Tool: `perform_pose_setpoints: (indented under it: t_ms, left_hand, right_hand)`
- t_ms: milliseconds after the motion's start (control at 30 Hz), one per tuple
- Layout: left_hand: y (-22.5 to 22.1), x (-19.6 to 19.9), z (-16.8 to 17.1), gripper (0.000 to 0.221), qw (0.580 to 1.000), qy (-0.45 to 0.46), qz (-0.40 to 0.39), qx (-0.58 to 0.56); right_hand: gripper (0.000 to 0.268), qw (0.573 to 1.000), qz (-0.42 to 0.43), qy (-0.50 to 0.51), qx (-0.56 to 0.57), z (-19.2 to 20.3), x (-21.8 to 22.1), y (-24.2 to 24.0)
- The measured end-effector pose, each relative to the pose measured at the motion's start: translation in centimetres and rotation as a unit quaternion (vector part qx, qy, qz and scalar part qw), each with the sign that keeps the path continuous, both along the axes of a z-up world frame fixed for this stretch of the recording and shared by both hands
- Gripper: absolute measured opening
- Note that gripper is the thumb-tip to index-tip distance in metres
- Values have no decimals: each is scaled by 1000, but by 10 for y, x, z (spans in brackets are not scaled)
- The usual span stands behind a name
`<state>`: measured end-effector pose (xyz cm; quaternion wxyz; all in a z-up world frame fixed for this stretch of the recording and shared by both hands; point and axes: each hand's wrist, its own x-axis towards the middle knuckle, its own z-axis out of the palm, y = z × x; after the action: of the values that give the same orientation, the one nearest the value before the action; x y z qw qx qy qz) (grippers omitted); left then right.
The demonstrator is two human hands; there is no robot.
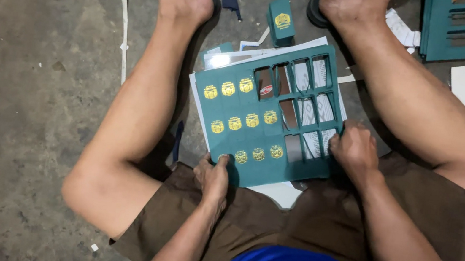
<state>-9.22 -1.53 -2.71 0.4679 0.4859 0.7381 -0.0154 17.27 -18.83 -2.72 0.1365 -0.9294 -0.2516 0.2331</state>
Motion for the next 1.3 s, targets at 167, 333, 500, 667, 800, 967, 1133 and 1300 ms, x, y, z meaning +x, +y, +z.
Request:
perform_pose_setpoints:
  t_ms: [167,333,500,667,800,967,1133,1300]
  left_hand:
    - [-2,-2,-5,69,1000,-3,-11,23]
    - [-1,3,0,68,1000,5,-1,19]
    - [1,13,-20,60,906,-67,-154,388]
    - [40,78,-3,36,816,-186,-358,413]
    - [40,100,-44,41,811,-148,-404,396]
    - [39,100,-38,65,809,-174,-398,396]
    - [38,100,-38,58,811,-167,-394,399]
    - [37,101,-43,53,809,-172,-379,415]
  right_hand:
    - [29,1000,11,2,-19,-3,-1,-2]
    - [33,998,4,30,-50,13,-1,2]
    - [64,988,49,-52,136,58,-18,32]
    - [64,978,102,47,175,-2,-46,77]
    - [81,991,70,94,59,-16,-69,116]
    - [86,994,1,98,43,-36,-87,122]
    - [77,987,-90,128,34,-63,-86,121]
    - [65,981,-135,136,28,-100,-75,119]
